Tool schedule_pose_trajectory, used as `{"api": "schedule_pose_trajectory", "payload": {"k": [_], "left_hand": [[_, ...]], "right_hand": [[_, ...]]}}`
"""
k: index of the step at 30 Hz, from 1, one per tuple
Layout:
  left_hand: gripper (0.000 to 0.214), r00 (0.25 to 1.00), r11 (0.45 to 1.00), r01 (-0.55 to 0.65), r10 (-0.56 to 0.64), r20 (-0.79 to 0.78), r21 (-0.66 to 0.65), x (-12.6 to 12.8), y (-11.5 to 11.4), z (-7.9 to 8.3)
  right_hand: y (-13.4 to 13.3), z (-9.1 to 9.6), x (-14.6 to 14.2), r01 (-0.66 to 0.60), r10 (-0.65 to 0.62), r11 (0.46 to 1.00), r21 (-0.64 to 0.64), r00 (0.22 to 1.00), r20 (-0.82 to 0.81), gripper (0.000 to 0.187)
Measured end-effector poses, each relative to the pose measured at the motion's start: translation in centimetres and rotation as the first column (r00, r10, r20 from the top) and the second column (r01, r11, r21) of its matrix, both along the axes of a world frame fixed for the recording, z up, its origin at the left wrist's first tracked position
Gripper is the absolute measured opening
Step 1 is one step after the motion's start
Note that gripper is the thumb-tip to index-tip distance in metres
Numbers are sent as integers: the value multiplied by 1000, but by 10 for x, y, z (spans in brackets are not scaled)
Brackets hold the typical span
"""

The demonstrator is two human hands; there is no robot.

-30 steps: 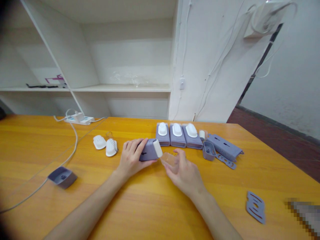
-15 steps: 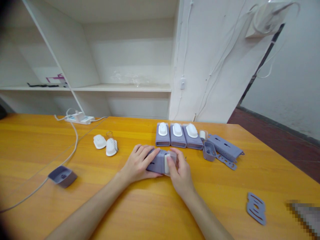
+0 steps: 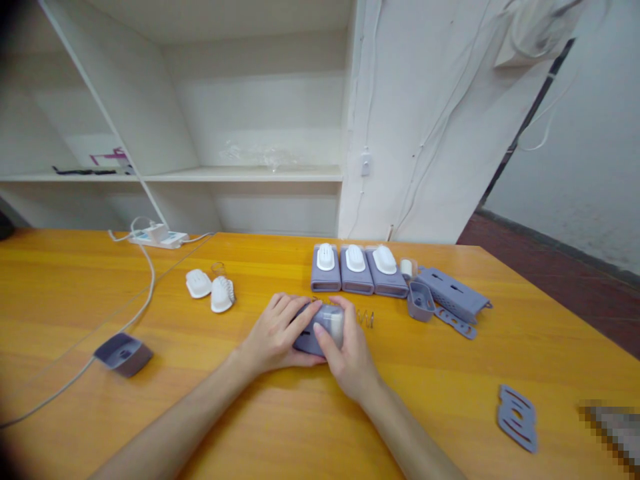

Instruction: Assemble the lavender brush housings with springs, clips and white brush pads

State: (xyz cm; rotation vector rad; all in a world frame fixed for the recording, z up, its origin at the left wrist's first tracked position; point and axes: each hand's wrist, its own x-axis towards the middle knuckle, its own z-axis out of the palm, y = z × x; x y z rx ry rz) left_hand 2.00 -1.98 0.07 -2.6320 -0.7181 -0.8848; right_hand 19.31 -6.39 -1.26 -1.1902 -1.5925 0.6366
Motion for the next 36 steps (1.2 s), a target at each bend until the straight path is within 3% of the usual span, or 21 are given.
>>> {"api": "schedule_pose_trajectory", "payload": {"k": [5, 8, 11, 14, 16, 18, 20, 21, 24, 27, 36], "left_hand": [[75, 1000, 1000, -4, 4, -4, -11, 4, 0, 1], [75, 998, 999, -48, 49, 38, -17, 9, -1, 0], [82, 966, 987, -162, 161, 201, -10, 13, -3, -2], [98, 878, 962, -194, 257, 405, -191, 16, -4, -5], [99, 820, 903, -45, 278, 501, -428, 19, -3, -9], [89, 746, 763, 191, 296, 596, -618, 20, -2, -13], [79, 653, 642, 383, 320, 686, -664, 21, 1, -16], [76, 612, 618, 432, 333, 717, -656, 20, 2, -16], [72, 551, 649, 424, 369, 749, -632, 16, 5, -14], [66, 570, 682, 367, 373, 732, -633, 11, 4, -10], [65, 836, 843, 225, 90, 541, -488, 3, -5, -4]], "right_hand": [[2, -2, -2, 68, -68, 998, 6, 997, -25, 38], [6, -4, 0, 124, -128, 991, -41, 985, -119, 37], [10, -5, 5, 174, -203, 978, -120, 927, -315, 38], [11, -5, 8, 133, -206, 975, -176, 838, -505, 36], [9, -4, 7, 53, -165, 976, -211, 814, -557, 36], [7, -4, 3, -1, -121, 974, -228, 846, -519, 41], [5, -5, -2, -23, -70, 977, -212, 904, -422, 46], [5, -5, -4, -30, -45, 981, -194, 928, -370, 46], [6, -7, -10, -61, 26, 988, -140, 970, -242, 43], [7, -9, -11, -84, 62, 988, -130, 984, -167, 42], [3, -4, -13, -49, 28, 987, -152, 990, -135, 45]]}}
